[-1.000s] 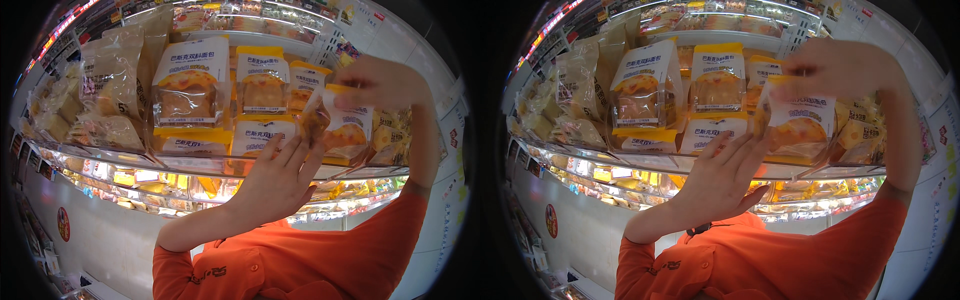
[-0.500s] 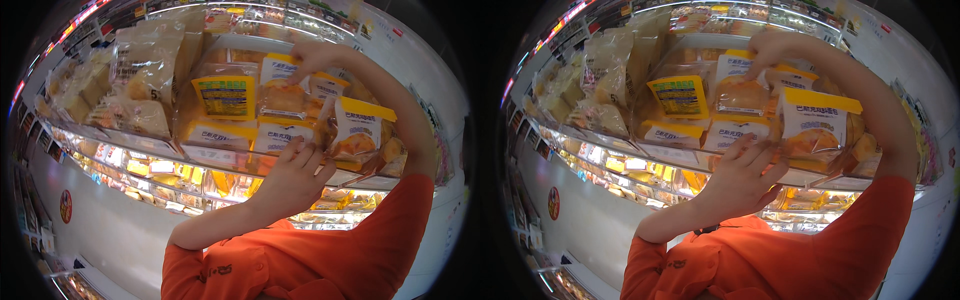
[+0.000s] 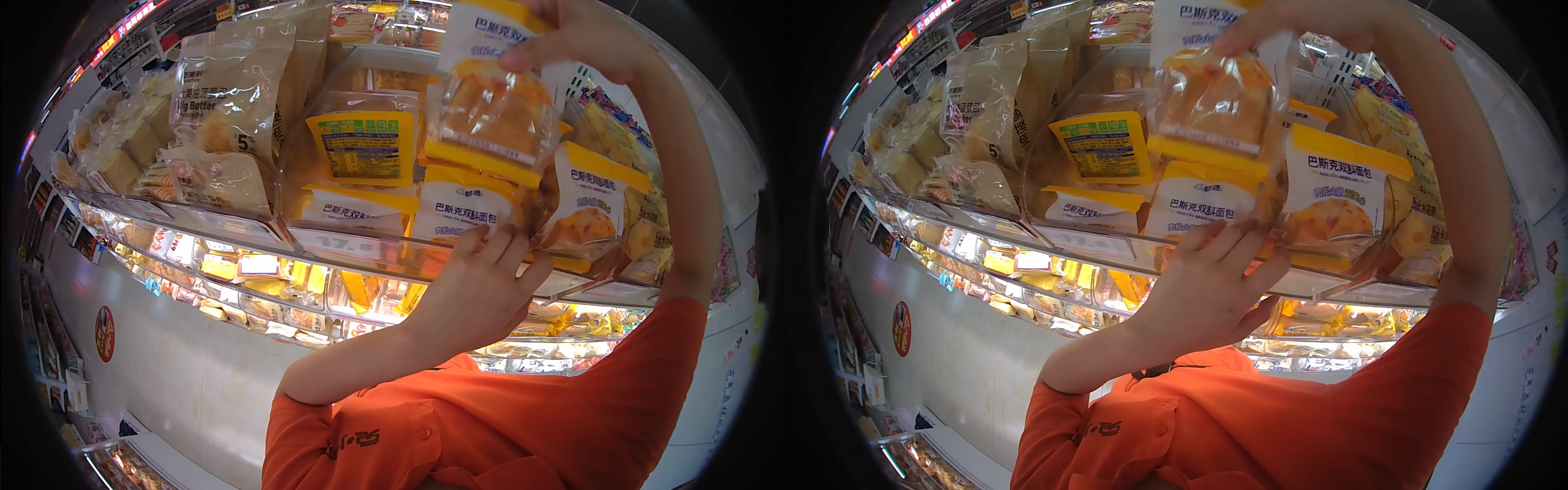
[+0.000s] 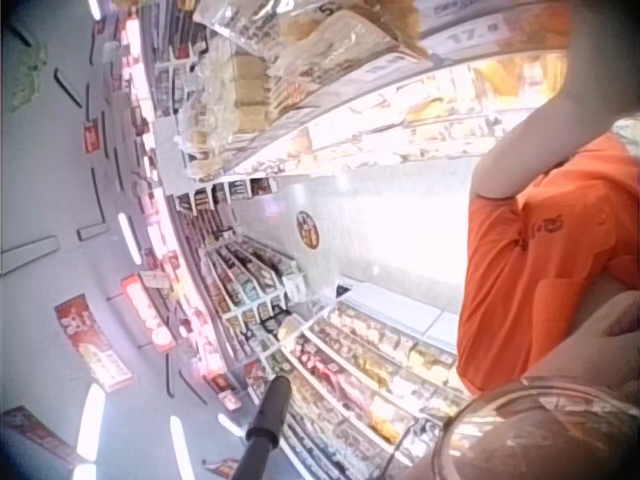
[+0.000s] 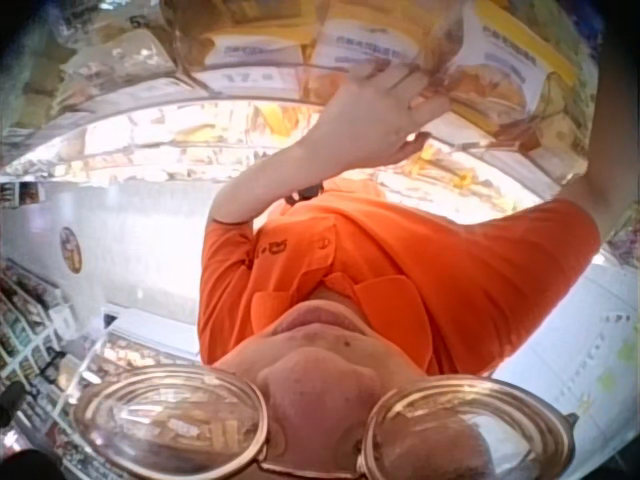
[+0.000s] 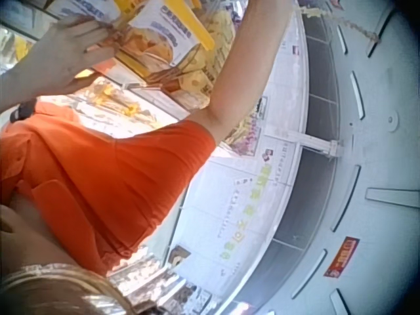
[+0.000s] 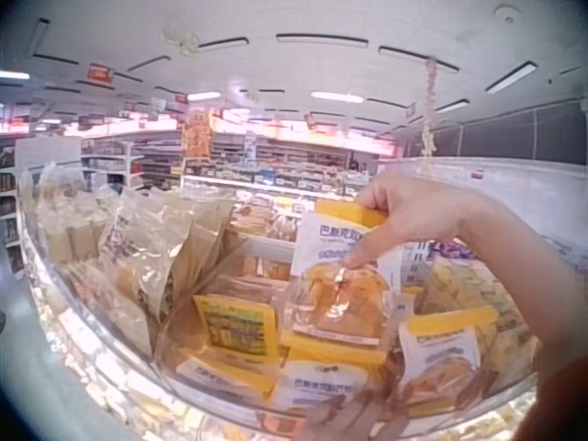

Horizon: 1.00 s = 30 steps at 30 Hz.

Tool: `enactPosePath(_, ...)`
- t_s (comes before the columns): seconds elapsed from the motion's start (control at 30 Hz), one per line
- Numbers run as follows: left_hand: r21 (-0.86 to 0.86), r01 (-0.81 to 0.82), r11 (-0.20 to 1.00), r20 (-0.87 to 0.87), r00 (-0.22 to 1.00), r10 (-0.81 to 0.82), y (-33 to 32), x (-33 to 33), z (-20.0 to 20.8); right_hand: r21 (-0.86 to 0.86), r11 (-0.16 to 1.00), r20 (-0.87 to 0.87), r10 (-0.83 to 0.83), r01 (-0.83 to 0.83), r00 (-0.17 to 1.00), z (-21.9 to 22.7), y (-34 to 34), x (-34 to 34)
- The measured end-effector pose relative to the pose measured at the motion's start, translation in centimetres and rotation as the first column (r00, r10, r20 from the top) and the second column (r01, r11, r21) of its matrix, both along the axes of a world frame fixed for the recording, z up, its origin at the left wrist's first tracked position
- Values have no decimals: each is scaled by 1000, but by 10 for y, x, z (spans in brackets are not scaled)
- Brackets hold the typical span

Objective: The person organizes and stocks various packages of bread and waffles on supermarket shelves, including moving items from a lower bin to an upper shelf by hand.

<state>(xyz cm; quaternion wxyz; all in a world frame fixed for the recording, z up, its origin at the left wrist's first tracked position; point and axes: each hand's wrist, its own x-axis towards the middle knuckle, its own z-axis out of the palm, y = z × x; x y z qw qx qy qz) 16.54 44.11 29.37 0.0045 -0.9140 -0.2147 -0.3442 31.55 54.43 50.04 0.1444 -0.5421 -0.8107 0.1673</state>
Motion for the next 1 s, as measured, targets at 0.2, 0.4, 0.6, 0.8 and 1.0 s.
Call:
enactPosePath(0.2, 241, 43, 970, 110, 991, -71, -9, -21, -1, -44, 996, 105, 83, -79, 991, -45, -24, -18)
enactPosePath(0.4, 100, -157, 983, 472, 877, 92, -6, -45, 8, -80, 988, 33, 135, -132, 990, -54, -22, -11)
enactPosePath(0.6, -11, -313, 950, 416, 862, 289, 17, -58, 11, -29, 985, -47, 169, -171, 984, -56, -19, -9)
enactPosePath(0.8, 7, -353, 935, 390, 862, 323, 14, -60, 9, 230, 967, 30, 107, -111, 994, -32, -11, -7)
enactPosePath(1.0, -6, -354, 935, 304, 890, 339, 8, -64, 13, 387, 910, 23, 150, -147, 988, -40, 26, 27)
